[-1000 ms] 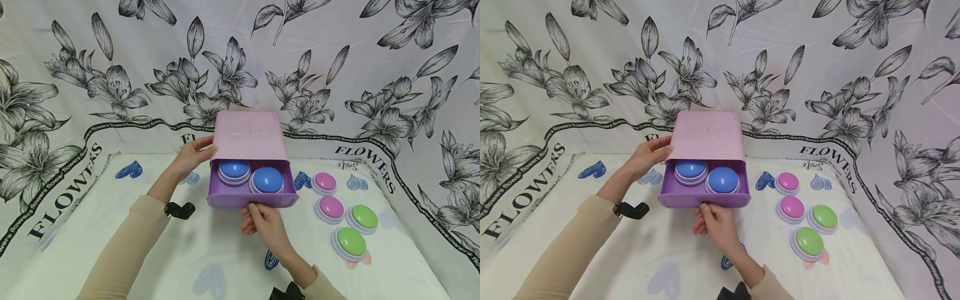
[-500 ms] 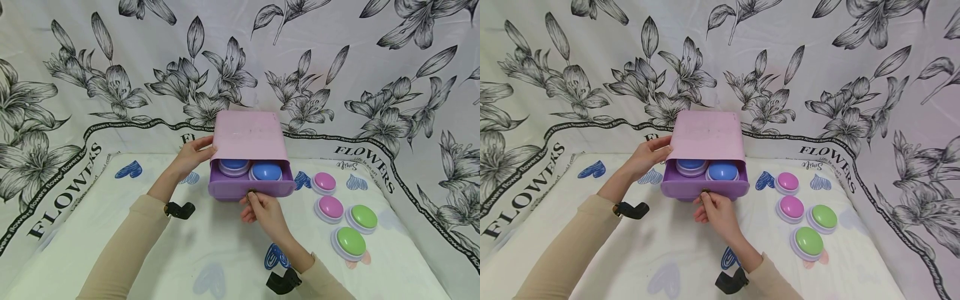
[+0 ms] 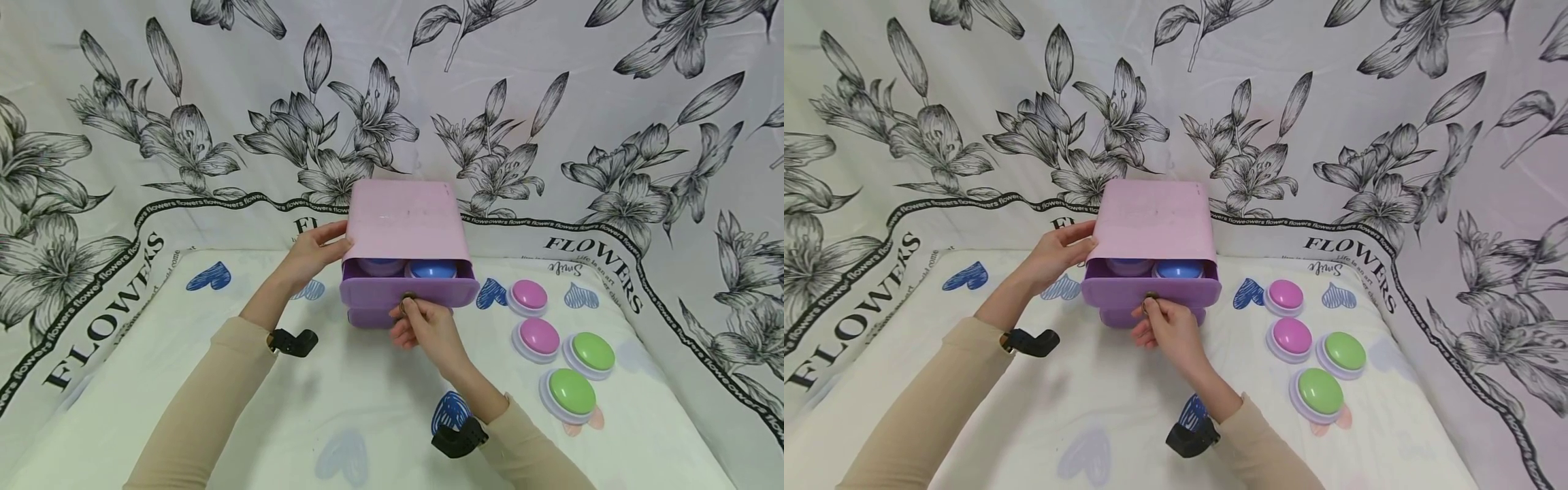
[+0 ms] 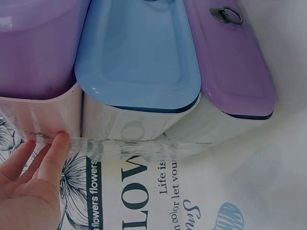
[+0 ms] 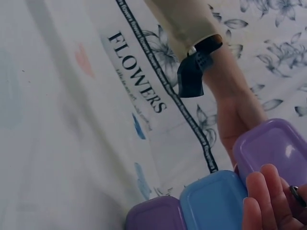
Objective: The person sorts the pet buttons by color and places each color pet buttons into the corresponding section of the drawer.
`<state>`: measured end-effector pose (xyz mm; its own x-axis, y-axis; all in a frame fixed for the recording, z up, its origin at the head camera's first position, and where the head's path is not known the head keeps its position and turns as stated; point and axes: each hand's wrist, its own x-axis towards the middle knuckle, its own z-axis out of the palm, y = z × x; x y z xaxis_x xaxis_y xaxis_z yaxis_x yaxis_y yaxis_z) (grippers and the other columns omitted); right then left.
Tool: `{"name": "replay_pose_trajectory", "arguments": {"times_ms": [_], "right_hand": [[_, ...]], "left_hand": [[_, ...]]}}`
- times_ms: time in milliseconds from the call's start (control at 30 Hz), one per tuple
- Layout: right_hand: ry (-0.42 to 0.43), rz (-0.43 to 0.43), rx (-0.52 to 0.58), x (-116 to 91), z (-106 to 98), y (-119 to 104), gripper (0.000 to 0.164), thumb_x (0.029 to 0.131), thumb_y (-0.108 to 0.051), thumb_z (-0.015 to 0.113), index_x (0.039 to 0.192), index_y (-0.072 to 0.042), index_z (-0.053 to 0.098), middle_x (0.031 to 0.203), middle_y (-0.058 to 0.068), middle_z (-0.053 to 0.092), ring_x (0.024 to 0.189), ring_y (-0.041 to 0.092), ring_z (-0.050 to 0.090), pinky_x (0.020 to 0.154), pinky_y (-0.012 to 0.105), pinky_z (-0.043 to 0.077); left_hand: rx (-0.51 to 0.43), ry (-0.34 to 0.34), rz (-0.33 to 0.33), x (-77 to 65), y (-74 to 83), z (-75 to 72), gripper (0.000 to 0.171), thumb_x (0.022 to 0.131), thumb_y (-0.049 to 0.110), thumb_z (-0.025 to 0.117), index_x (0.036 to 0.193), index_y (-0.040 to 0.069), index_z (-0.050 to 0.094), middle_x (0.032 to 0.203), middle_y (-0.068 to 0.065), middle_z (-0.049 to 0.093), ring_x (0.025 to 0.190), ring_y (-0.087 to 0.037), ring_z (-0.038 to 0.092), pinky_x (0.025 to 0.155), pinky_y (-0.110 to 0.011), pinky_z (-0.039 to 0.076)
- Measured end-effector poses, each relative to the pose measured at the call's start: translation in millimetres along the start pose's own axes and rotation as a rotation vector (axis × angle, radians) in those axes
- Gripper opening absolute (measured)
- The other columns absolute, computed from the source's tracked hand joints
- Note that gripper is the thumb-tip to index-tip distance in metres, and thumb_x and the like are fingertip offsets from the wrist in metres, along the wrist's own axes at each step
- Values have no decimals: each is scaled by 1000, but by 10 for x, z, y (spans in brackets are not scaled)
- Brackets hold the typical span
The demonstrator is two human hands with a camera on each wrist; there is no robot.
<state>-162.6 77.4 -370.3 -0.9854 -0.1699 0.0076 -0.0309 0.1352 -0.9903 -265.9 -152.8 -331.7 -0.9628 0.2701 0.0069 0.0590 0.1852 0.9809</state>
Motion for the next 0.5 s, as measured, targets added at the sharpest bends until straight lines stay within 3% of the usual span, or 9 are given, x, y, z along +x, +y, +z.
{"name": "replay_pose_trajectory", "arguments": {"times_ms": [300,500], "right_hand": [[10,13,3,165,-4,46,39,97,-35,45,95,-3,66,72,8,69,59,18,66,56,31,58],[8,21,5,237,-6,31,45,97,-38,45,100,1,66,72,7,69,57,17,66,55,30,58]], "left_hand": [[4,-3,-7,-17,12,-2,61,89,31,61,143,16,35,147,-4,33,127,-24,43,107,-42,37],[-3,-4,-7,-9,10,-3,61,89,31,61,143,16,35,147,-3,33,126,-24,44,106,-41,38]]}}
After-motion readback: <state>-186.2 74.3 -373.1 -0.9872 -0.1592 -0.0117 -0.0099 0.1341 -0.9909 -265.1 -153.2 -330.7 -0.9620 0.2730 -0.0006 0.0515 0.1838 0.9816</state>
